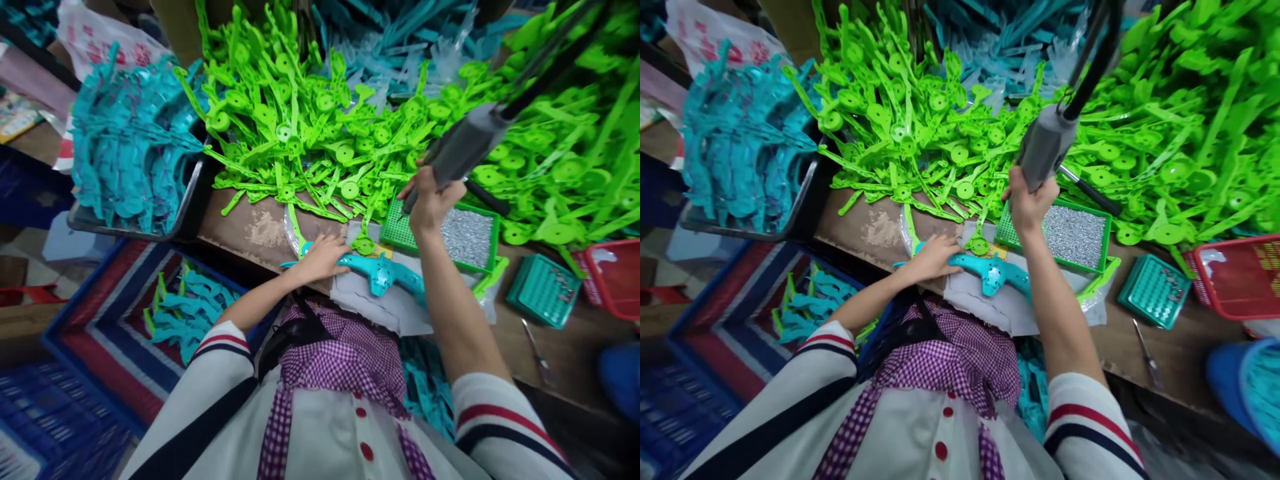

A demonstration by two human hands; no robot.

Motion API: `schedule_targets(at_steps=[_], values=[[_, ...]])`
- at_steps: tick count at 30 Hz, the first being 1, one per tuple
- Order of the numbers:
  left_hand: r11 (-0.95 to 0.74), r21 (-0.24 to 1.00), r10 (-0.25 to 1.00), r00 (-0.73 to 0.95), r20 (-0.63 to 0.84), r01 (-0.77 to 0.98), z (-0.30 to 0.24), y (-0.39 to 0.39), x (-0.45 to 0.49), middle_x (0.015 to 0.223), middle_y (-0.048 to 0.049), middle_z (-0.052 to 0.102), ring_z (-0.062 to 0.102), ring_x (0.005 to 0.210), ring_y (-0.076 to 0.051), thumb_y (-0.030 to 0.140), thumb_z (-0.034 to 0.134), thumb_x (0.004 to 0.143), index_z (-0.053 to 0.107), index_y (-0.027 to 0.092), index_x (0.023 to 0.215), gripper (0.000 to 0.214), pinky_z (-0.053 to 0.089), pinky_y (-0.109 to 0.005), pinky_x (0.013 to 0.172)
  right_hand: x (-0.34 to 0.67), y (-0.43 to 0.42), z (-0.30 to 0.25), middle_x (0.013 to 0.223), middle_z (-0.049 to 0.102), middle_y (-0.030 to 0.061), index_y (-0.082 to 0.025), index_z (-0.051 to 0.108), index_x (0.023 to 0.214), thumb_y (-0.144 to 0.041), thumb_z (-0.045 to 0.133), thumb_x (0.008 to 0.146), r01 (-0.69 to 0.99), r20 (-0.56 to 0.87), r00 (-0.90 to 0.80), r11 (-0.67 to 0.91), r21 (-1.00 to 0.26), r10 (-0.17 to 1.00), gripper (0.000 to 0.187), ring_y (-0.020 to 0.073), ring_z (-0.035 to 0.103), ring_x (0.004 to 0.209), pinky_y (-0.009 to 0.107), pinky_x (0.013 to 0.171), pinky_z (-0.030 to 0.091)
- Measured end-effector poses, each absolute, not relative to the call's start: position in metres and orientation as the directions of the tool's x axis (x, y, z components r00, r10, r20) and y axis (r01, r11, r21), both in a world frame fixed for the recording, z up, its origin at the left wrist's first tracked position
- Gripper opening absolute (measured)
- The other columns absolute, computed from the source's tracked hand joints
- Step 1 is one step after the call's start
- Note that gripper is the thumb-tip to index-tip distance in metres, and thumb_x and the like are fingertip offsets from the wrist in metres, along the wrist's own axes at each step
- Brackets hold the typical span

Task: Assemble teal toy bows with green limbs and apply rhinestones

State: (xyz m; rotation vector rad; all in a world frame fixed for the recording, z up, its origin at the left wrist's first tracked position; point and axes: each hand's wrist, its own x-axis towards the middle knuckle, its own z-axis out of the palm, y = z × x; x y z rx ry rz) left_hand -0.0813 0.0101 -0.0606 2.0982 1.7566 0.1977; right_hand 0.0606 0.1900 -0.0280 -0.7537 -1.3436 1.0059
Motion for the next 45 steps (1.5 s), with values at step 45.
schedule_targets(at_steps=[45], values=[[-0.061,0.491,0.979,0.148,-0.141,0.869,-0.067,0.015,-0.081,0.121,-0.0003,0.072,0.062,0.117,-0.025,0.045,0.076,0.087,0.072,0.030,0.118,0.035,0.041,-0.039,0.094,0.052,0.087,-0.016,0.049,0.050,-0.0065,-0.028,0.064,0.085,-0.072,0.071,0.072,-0.336,0.263,-0.309,0.154,-0.929,0.914,0.047,0.0152,0.051,0.038,0.032,0.039,0.042]])
